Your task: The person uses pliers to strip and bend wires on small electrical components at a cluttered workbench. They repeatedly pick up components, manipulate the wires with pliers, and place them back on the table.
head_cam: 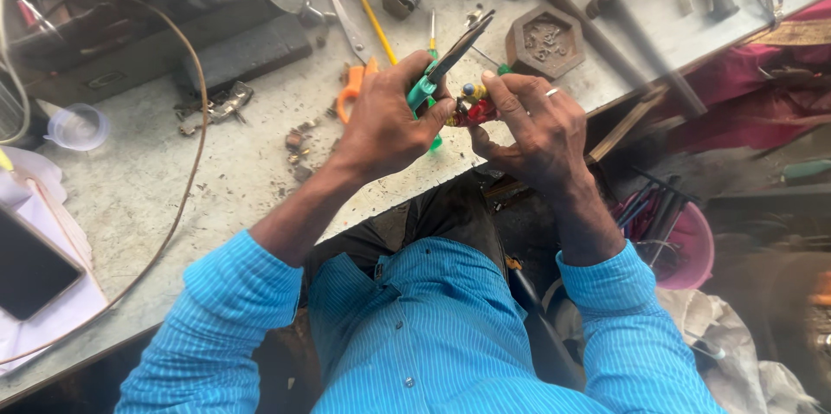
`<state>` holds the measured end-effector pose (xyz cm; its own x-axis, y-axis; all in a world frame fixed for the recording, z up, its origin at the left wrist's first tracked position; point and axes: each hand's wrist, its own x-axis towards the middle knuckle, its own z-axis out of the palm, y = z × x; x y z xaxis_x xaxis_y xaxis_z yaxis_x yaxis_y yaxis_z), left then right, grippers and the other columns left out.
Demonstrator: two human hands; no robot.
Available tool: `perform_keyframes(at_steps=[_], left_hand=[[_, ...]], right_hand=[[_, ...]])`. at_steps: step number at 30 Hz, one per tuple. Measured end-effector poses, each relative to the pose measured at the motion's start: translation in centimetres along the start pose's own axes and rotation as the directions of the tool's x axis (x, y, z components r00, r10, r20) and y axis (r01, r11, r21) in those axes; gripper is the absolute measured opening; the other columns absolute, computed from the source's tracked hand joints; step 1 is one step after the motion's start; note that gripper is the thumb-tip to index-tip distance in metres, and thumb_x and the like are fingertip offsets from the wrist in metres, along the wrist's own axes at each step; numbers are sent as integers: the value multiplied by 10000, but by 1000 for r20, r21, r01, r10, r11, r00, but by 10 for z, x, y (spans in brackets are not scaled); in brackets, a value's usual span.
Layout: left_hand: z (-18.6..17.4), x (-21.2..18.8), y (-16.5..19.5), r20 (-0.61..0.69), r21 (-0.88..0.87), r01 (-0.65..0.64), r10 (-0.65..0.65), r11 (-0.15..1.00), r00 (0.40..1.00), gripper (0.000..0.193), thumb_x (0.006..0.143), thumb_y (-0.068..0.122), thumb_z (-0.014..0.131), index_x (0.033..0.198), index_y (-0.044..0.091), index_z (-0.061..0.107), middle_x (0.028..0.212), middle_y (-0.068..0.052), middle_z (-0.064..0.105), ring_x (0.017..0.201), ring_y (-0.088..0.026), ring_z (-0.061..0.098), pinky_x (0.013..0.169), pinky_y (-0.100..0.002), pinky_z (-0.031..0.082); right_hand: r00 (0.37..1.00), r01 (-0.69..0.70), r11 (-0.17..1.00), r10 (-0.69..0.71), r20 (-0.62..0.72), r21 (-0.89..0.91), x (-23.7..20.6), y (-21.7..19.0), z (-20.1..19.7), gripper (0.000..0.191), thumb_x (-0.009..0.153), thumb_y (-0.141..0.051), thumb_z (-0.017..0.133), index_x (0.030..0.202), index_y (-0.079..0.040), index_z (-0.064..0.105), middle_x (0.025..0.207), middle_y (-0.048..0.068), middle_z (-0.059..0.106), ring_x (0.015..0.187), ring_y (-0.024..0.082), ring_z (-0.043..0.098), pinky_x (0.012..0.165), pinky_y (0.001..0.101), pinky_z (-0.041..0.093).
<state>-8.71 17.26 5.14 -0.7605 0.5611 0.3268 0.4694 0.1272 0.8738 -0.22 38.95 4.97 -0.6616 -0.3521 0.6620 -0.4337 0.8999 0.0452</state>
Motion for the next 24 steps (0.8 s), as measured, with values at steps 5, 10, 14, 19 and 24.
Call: perform_keyframes(at_steps=[5,10,14,19,24], left_hand=[[2,7,-9,-99,-79,119,-126,990,987,135,981,132,702,935,82,585,766,-46,633,661,-136,630,549,-309,520],[-3,11,-5,-148,22,109,-104,994,983,132,958,129,710,930,77,591,757,-40,671,674,-135,680,568,-317,532],[-4,8,10,-39,169,92,-87,981,995,161,928,132,753,914,53,613,732,-55,681,658,-165,675,584,-371,503],[14,4,35,274,280,185,-263,942,925,178,916,168,752,962,67,613,760,-94,671,685,-263,660,617,-448,511],[48,-4,54,384,287,-195,74,938,920,263,787,85,776,987,33,612,889,-153,676,859,-400,650,705,-514,489]], right_hand=[[1000,3,1000,-3,-17,27,-4,5,-2,512,889,-215,842,1318,1,664,1104,116,702,878,202,711,713,360,587],[992,-97,988,106,-73,120,-22,15,-22,491,972,-250,848,1329,23,650,1123,138,704,934,207,720,720,339,600],[967,-214,967,230,-112,138,-46,28,-51,550,983,-308,864,1347,41,646,1116,153,668,929,238,693,738,345,580],[934,-311,945,323,-155,99,-72,41,-89,577,943,-350,867,1321,23,642,1114,163,662,974,290,689,837,386,588],[931,-288,957,275,-240,-20,-80,50,-127,535,922,-320,844,1288,-1,620,1141,170,667,1037,311,701,881,405,602]])
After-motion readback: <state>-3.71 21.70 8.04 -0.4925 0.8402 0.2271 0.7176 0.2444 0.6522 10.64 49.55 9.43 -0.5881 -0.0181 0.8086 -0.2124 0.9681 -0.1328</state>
